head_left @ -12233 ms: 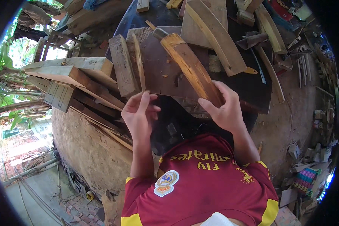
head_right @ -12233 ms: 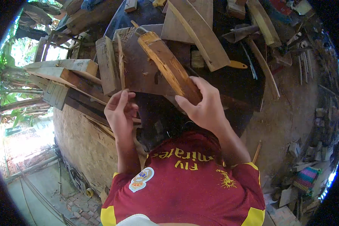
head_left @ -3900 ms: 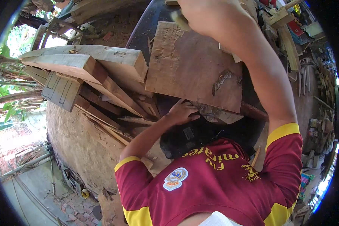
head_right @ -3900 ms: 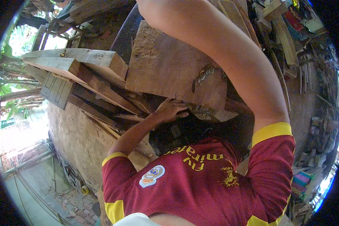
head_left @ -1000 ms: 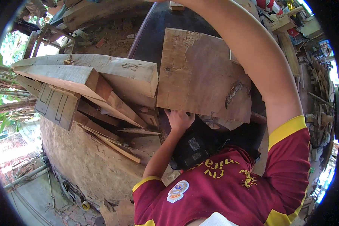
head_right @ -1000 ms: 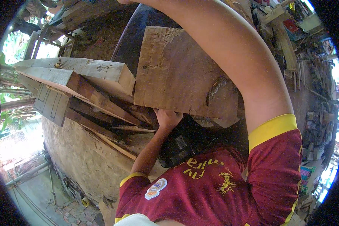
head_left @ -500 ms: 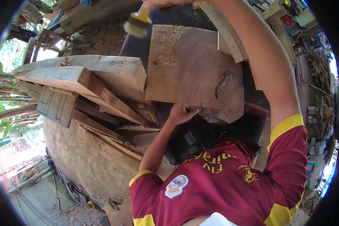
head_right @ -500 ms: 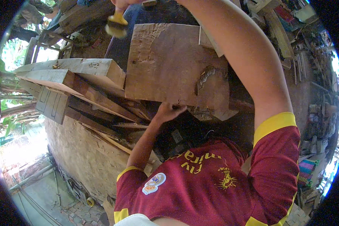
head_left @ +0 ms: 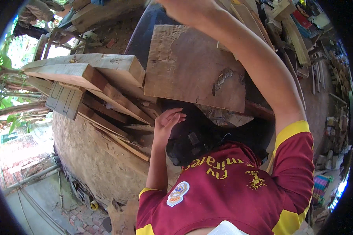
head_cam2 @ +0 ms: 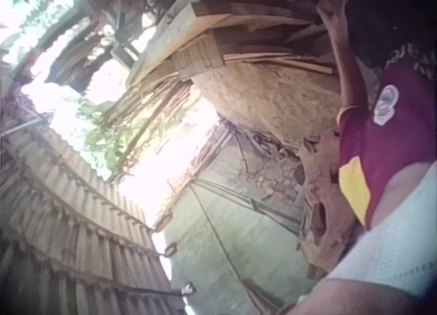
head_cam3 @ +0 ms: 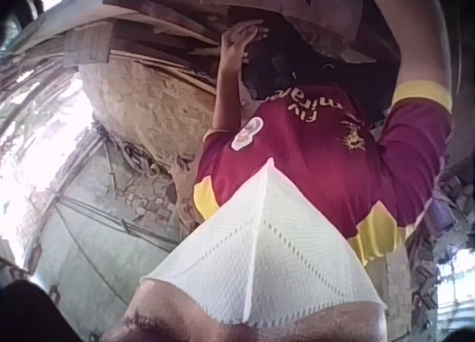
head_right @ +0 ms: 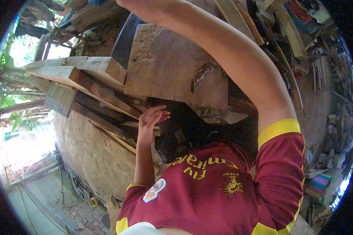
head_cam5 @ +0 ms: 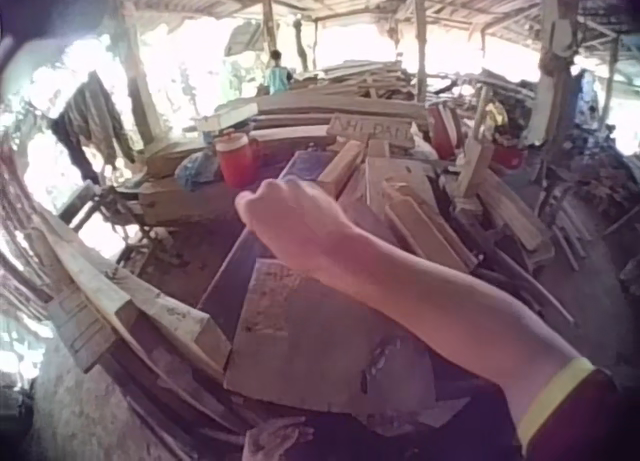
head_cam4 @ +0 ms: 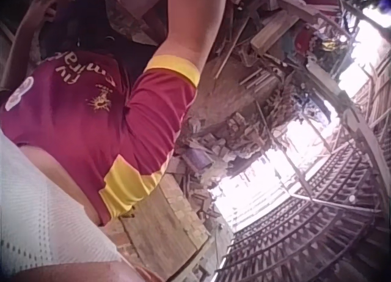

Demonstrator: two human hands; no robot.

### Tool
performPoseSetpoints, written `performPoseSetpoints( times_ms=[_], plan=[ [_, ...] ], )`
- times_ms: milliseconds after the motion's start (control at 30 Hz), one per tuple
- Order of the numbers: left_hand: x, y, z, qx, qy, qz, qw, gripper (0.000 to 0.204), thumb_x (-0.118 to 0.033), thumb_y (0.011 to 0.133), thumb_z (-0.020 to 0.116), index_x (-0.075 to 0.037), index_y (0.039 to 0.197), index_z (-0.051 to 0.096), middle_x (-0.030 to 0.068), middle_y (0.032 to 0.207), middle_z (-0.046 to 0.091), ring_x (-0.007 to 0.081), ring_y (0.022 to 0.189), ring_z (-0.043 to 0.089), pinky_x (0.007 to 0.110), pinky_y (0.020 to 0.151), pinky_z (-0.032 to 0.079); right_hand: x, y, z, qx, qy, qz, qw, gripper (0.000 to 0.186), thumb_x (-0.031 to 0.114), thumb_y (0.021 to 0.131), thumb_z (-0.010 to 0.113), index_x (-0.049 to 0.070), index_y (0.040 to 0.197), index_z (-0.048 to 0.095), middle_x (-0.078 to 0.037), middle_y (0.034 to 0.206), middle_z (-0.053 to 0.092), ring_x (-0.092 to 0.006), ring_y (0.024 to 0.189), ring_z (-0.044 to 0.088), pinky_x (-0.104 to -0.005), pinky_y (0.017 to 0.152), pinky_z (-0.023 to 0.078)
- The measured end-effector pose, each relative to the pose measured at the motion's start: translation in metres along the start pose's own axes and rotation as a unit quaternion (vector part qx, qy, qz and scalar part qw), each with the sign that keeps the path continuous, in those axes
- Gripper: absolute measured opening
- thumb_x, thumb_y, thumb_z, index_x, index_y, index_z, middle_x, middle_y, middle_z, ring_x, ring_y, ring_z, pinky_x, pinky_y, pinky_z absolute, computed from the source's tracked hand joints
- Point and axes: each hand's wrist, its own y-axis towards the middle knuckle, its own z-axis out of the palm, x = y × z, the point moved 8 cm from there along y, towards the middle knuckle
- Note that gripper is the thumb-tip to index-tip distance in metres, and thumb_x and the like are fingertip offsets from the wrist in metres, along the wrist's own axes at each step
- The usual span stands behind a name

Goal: The person uses a chisel and a wooden mallet to carve a rectangular piece of wood on a workbench. They repeatedly strike the chisel to remove wood shavings, occasionally pausing to inspect the piece or brush away debris with a small brush. The person handles the wood and tools with both hands, adjusting the wood's position as needed.

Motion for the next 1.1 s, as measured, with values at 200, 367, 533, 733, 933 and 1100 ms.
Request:
performPoseSetpoints(
  times_ms=[200, 367, 533, 733, 933, 1100],
  plan=[
    [0.007, -0.022, -0.004, -0.071, -0.007, 0.026, 0.997, 0.029, -0.013, 0.091, 0.059, 0.007, 0.112, 0.06, 0.0162, 0.097, 0.067, 0.0209, 0.089, 0.065, 0.032, 0.081, 0.052, 0.013, -0.045, -0.063, -0.03, 0.152, 0.037, 0.987, 0.009, 0.0, 0.074, 0.064, -0.003, 0.082, 0.065, -0.014, 0.077, 0.069, -0.0215, 0.07, 0.068, -0.0296, 0.063, 0.053],
    [-0.004, -0.027, -0.007, -0.1, 0.048, 0.021, 0.994, 0.028, -0.013, 0.09, 0.06, 0.005, 0.111, 0.062, 0.0159, 0.096, 0.068, 0.0215, 0.086, 0.066, 0.032, 0.079, 0.052, 0.026, -0.098, -0.074, 0.35, 0.241, 0.026, 0.905, 0.01, -0.006, 0.073, 0.061, -0.005, 0.082, 0.066, -0.013, 0.077, 0.069, -0.0196, 0.07, 0.068, -0.0287, 0.062, 0.053],
    [-0.014, -0.029, -0.012, -0.118, 0.037, 0.028, 0.992, 0.025, -0.007, 0.091, 0.06, 0.008, 0.11, 0.059, 0.0143, 0.095, 0.067, 0.0186, 0.089, 0.065, 0.03, 0.084, 0.052, 0.016, -0.073, -0.03, 0.244, 0.132, -0.066, 0.958, 0.012, -0.006, 0.068, 0.063, -0.004, 0.079, 0.065, -0.015, 0.079, 0.069, -0.0234, 0.07, 0.068, -0.0328, 0.061, 0.054],
    [-0.005, -0.039, -0.013, -0.125, 0.031, 0.022, 0.991, 0.025, -0.008, 0.091, 0.06, 0.009, 0.11, 0.06, 0.0154, 0.097, 0.066, 0.0194, 0.091, 0.064, 0.032, 0.085, 0.052, 0.002, -0.042, -0.049, 0.002, 0.173, 0.014, 0.985, 0.006, -0.001, 0.075, 0.065, -0.003, 0.081, 0.065, -0.012, 0.077, 0.07, -0.02, 0.068, 0.068, -0.0322, 0.055, 0.052],
    [0.003, -0.038, -0.02, -0.131, 0.024, 0.01, 0.991, 0.024, -0.008, 0.091, 0.06, 0.009, 0.109, 0.06, 0.0151, 0.096, 0.066, 0.0199, 0.091, 0.064, 0.033, 0.085, 0.053, 0.024, -0.088, -0.061, 0.376, 0.258, -0.028, 0.89, 0.005, 0.0, 0.077, 0.066, -0.002, 0.081, 0.066, -0.008, 0.073, 0.07, -0.0125, 0.065, 0.066, -0.0252, 0.053, 0.048],
    [0.001, -0.032, -0.018, -0.134, 0.049, 0.033, 0.989, 0.028, -0.014, 0.09, 0.061, 0.005, 0.11, 0.062, 0.0146, 0.095, 0.068, 0.0204, 0.084, 0.066, 0.032, 0.08, 0.052, 0.0, -0.069, -0.057, -0.043, 0.009, -0.082, 0.996, 0.006, -0.001, 0.073, 0.068, 0.0, 0.079, 0.067, -0.006, 0.069, 0.068, -0.0135, 0.061, 0.064, -0.0265, 0.054, 0.051]
  ],
)
